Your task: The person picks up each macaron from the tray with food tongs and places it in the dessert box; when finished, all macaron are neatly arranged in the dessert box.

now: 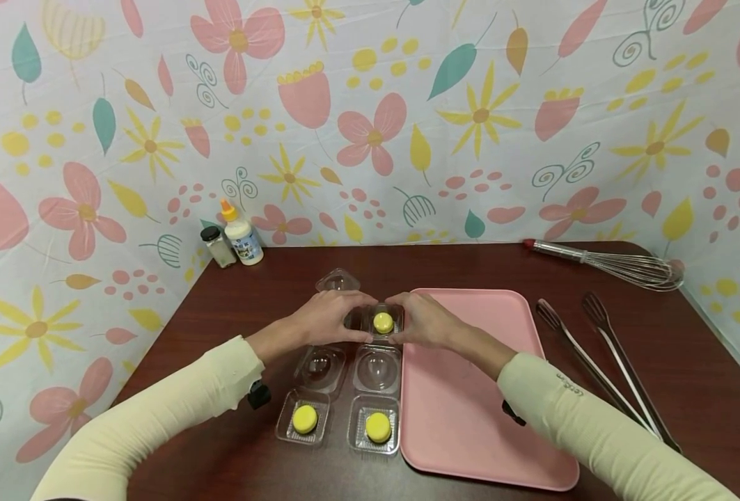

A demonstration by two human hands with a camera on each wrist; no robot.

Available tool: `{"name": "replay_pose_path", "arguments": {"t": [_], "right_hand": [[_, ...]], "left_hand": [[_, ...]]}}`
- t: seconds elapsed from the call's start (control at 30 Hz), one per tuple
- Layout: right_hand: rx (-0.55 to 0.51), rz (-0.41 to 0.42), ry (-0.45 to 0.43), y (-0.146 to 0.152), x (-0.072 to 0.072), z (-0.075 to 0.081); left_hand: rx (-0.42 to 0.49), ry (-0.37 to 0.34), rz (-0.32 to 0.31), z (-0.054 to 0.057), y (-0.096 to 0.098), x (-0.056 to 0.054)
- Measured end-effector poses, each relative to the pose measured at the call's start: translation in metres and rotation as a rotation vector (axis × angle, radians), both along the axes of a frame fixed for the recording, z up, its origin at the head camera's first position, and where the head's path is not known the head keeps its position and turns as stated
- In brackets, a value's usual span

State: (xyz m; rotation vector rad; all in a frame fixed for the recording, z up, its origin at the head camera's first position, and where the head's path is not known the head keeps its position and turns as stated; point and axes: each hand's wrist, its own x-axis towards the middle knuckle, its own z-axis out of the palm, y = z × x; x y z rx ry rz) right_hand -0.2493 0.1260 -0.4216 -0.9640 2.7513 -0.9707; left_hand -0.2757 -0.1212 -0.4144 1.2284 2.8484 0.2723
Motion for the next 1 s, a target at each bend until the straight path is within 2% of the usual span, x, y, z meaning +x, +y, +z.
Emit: {"name": "replay_pose_path", "arguments": {"t": [0.23, 0.43, 0.83, 1.0], "right_hand": [[0.037, -0.027, -0.036, -0.001, -0.002, 0.0], [0.058, -0.042, -0.028, 0.0, -0.004, -0.003], [0.014, -0.029, -0.071, 0.006, -0.003, -0.001], [-0.048, -0.056, -0.099, 0.011, 0.0, 0.004]], "left_hand": [[-0.009, -0.01, 0.016, -0.003, 0.002, 0.0], [-0.013, -0.012, 0.019, -0.005, 0.002, -0.001], [-0.042, -0.038, 0.003, 0.0, -0.001, 0.0], [0.006, -0.017, -0.011, 0.006, -0.006, 0.002]]}}
